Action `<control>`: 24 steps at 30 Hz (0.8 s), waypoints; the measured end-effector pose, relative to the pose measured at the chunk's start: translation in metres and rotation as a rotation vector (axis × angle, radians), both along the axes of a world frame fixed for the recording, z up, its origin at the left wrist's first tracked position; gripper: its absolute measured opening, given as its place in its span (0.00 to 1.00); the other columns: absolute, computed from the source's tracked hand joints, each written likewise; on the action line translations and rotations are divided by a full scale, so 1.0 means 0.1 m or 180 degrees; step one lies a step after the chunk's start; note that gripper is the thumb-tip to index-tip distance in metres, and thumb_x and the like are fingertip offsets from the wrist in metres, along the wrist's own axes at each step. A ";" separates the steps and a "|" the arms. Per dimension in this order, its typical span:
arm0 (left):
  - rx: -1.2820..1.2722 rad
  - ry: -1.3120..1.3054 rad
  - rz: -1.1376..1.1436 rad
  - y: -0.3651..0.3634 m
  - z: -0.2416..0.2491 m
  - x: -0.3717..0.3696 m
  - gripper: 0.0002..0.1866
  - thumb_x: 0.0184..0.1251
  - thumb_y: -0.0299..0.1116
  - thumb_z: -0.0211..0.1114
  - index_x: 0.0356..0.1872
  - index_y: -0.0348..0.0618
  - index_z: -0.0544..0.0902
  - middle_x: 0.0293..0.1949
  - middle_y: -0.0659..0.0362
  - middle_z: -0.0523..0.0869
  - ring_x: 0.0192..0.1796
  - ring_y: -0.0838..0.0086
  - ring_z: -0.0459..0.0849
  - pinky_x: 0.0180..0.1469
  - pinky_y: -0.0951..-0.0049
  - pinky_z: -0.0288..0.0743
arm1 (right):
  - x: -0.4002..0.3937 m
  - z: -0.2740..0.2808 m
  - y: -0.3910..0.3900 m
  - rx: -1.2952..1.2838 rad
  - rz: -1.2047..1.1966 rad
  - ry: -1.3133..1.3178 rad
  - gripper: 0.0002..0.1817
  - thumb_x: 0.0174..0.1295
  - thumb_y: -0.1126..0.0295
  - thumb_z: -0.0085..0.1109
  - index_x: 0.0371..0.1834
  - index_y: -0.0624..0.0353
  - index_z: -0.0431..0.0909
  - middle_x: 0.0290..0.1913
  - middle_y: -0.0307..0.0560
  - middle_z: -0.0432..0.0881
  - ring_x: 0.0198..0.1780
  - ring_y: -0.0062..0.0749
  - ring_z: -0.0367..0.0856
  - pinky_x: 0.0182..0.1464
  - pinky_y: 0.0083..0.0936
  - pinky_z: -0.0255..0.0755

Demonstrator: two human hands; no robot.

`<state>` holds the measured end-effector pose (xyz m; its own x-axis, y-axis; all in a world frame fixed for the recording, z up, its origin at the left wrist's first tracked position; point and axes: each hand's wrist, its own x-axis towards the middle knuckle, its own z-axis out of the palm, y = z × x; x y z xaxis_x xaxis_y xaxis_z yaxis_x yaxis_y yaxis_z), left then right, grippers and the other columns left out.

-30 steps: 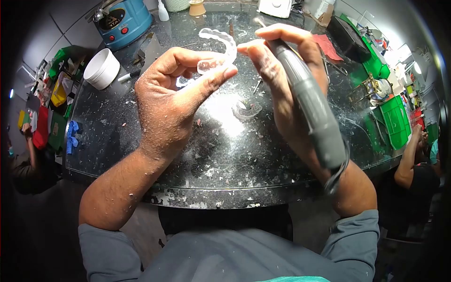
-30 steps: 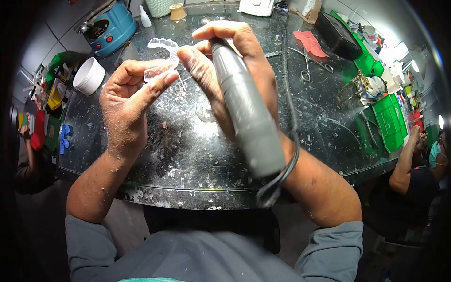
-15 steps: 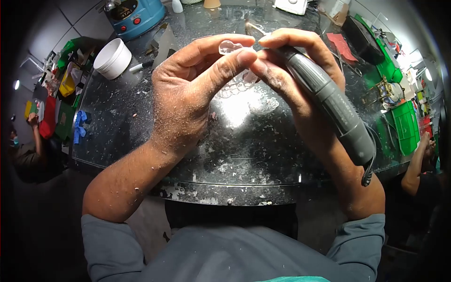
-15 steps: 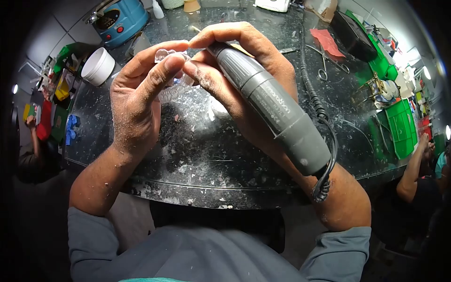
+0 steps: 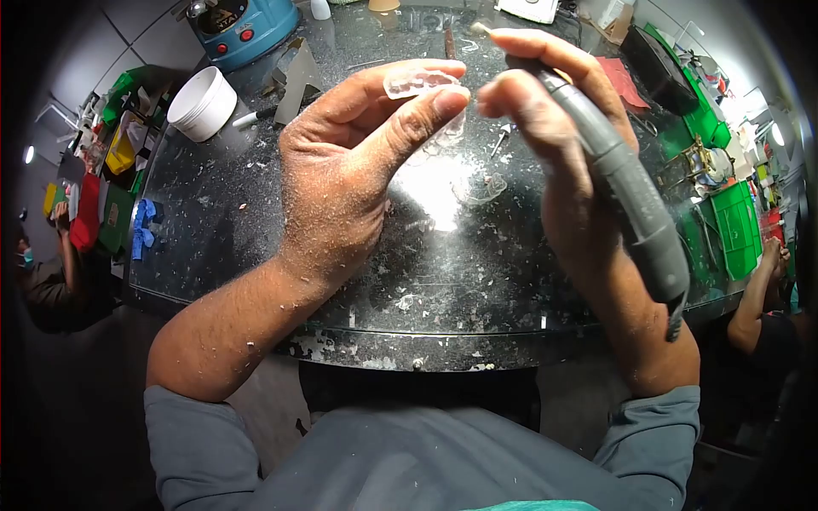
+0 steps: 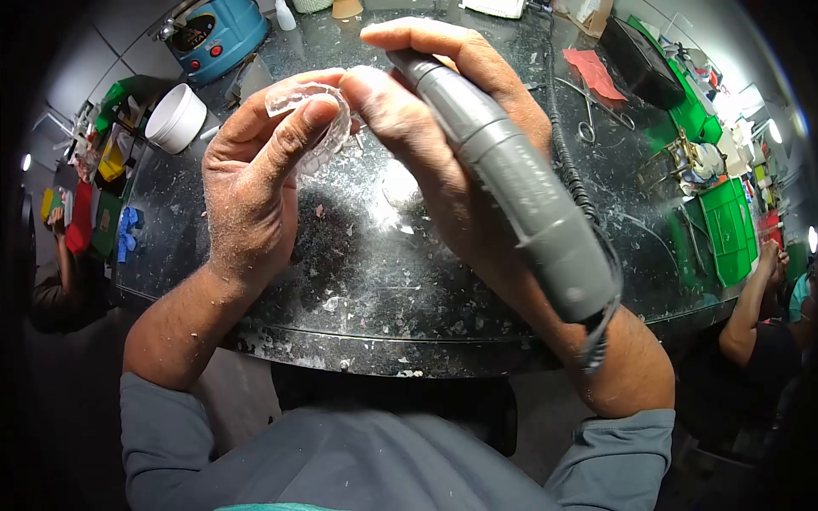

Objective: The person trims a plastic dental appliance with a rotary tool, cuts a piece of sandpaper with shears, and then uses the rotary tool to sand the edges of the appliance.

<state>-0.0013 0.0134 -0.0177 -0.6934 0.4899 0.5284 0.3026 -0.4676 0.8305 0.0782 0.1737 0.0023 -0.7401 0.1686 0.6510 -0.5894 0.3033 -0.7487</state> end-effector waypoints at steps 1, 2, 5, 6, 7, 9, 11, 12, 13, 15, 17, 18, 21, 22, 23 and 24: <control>0.0085 -0.0106 -0.0039 0.00 -0.01 -0.01 0.13 0.65 0.27 0.68 0.49 0.37 0.84 0.49 0.53 0.87 0.49 0.75 0.86 0.55 0.75 0.79 | 0.06 0.15 -0.06 0.0384 -0.0191 0.0013 0.20 0.69 0.63 0.51 0.57 0.65 0.77 0.49 0.48 0.82 0.46 0.25 0.81 0.53 0.22 0.72; -0.0055 -0.0185 0.0067 -0.01 0.01 0.02 0.13 0.65 0.24 0.69 0.50 0.36 0.83 0.48 0.52 0.87 0.47 0.77 0.86 0.51 0.78 0.80 | 0.03 0.14 -0.08 0.0617 -0.0497 0.0433 0.19 0.68 0.65 0.52 0.56 0.66 0.78 0.50 0.49 0.82 0.48 0.25 0.81 0.54 0.22 0.72; -0.0097 -0.0160 0.0027 -0.03 0.03 0.03 0.13 0.65 0.23 0.68 0.50 0.35 0.82 0.48 0.52 0.87 0.48 0.76 0.85 0.53 0.76 0.79 | 0.09 0.14 -0.05 0.1286 -0.0575 0.0706 0.18 0.66 0.71 0.52 0.57 0.67 0.76 0.52 0.50 0.81 0.50 0.28 0.80 0.56 0.24 0.72; -0.0101 -0.0164 0.0028 -0.04 0.03 0.03 0.13 0.65 0.23 0.68 0.50 0.35 0.82 0.48 0.52 0.87 0.48 0.76 0.85 0.53 0.76 0.79 | 0.07 0.05 -0.11 0.0707 -0.0533 0.0568 0.20 0.64 0.75 0.55 0.59 0.67 0.73 0.53 0.52 0.80 0.52 0.32 0.80 0.58 0.27 0.73; -0.0023 -0.0173 -0.0057 -0.04 0.02 0.03 0.13 0.65 0.22 0.67 0.50 0.35 0.82 0.48 0.53 0.87 0.49 0.76 0.85 0.55 0.75 0.78 | 0.10 0.07 -0.04 0.1175 -0.0291 0.0634 0.21 0.62 0.77 0.57 0.59 0.67 0.68 0.54 0.56 0.79 0.54 0.36 0.81 0.59 0.31 0.74; 0.0052 -0.0185 -0.0142 -0.05 0.01 0.02 0.12 0.65 0.22 0.67 0.49 0.35 0.81 0.48 0.53 0.87 0.50 0.75 0.85 0.56 0.75 0.78 | 0.05 -0.02 -0.08 0.0863 0.0006 0.0704 0.21 0.61 0.78 0.59 0.56 0.66 0.65 0.53 0.61 0.79 0.55 0.38 0.81 0.59 0.33 0.75; 0.0271 -0.0061 -0.0292 -0.05 -0.02 -0.01 0.11 0.67 0.21 0.65 0.48 0.35 0.81 0.49 0.53 0.86 0.52 0.75 0.84 0.58 0.74 0.76 | 0.04 -0.05 -0.07 0.0888 0.0221 0.0737 0.20 0.59 0.82 0.60 0.54 0.65 0.65 0.52 0.64 0.81 0.58 0.41 0.81 0.60 0.33 0.75; 0.0271 -0.0059 -0.0293 -0.06 -0.03 -0.03 0.11 0.67 0.21 0.65 0.48 0.35 0.81 0.49 0.53 0.86 0.52 0.75 0.84 0.58 0.74 0.76 | 0.00 -0.08 -0.07 0.0864 0.0320 0.0879 0.20 0.59 0.83 0.60 0.53 0.65 0.66 0.52 0.64 0.81 0.57 0.43 0.81 0.60 0.34 0.75; 0.0137 0.0022 -0.0189 -0.08 -0.04 -0.04 0.10 0.67 0.21 0.64 0.49 0.34 0.81 0.49 0.53 0.86 0.52 0.75 0.84 0.58 0.74 0.76 | -0.04 -0.10 -0.09 0.0838 0.0418 0.1021 0.20 0.58 0.83 0.61 0.53 0.65 0.66 0.52 0.65 0.81 0.57 0.44 0.81 0.59 0.34 0.75; -0.0001 0.0102 -0.0086 -0.07 -0.03 -0.03 0.10 0.68 0.22 0.63 0.49 0.34 0.81 0.49 0.52 0.86 0.52 0.74 0.84 0.59 0.74 0.76 | -0.07 -0.12 -0.12 0.0805 0.0436 0.1155 0.21 0.56 0.84 0.62 0.52 0.65 0.68 0.51 0.65 0.81 0.57 0.46 0.82 0.59 0.35 0.75; 0.0177 0.0022 0.0232 -0.02 -0.01 0.01 0.07 0.66 0.20 0.65 0.44 0.34 0.83 0.43 0.55 0.89 0.46 0.77 0.86 0.52 0.78 0.79 | -0.06 -0.12 -0.13 0.0796 0.0502 0.1140 0.22 0.54 0.85 0.64 0.52 0.66 0.69 0.50 0.64 0.81 0.56 0.47 0.82 0.59 0.38 0.74; 0.0178 0.0020 0.0231 -0.02 -0.02 0.00 0.07 0.66 0.20 0.65 0.44 0.34 0.83 0.43 0.55 0.89 0.46 0.77 0.86 0.52 0.78 0.79 | -0.06 -0.12 -0.13 0.0773 0.0479 0.1142 0.22 0.52 0.85 0.66 0.51 0.67 0.70 0.49 0.60 0.81 0.56 0.47 0.82 0.60 0.40 0.73; 0.0060 0.0111 0.0249 -0.04 -0.03 -0.01 0.09 0.65 0.19 0.65 0.45 0.33 0.83 0.43 0.54 0.88 0.46 0.77 0.86 0.53 0.77 0.79 | -0.03 -0.13 -0.14 0.0976 0.0202 0.1155 0.23 0.52 0.83 0.67 0.51 0.67 0.71 0.49 0.58 0.81 0.56 0.46 0.82 0.60 0.40 0.72; 0.0143 0.0046 0.0189 -0.04 -0.03 0.00 0.09 0.66 0.19 0.64 0.46 0.33 0.83 0.44 0.54 0.88 0.46 0.76 0.86 0.53 0.77 0.79 | -0.03 -0.14 -0.14 0.0979 0.0203 0.1116 0.23 0.52 0.82 0.68 0.51 0.68 0.72 0.48 0.55 0.81 0.57 0.47 0.81 0.61 0.41 0.72; 0.0224 -0.0020 0.0129 -0.04 -0.02 0.00 0.10 0.66 0.18 0.63 0.47 0.33 0.83 0.45 0.54 0.88 0.47 0.76 0.86 0.54 0.77 0.79 | -0.08 -0.16 -0.07 0.1237 0.0236 0.1347 0.22 0.53 0.81 0.69 0.51 0.68 0.72 0.48 0.55 0.81 0.57 0.47 0.81 0.61 0.41 0.71; 0.0142 0.0172 0.0157 -0.05 -0.01 0.00 0.10 0.67 0.17 0.61 0.48 0.32 0.82 0.46 0.54 0.88 0.48 0.74 0.87 0.55 0.75 0.79 | -0.09 -0.15 -0.04 0.1398 0.0296 0.1364 0.23 0.52 0.80 0.70 0.51 0.68 0.72 0.49 0.55 0.81 0.57 0.48 0.81 0.61 0.42 0.71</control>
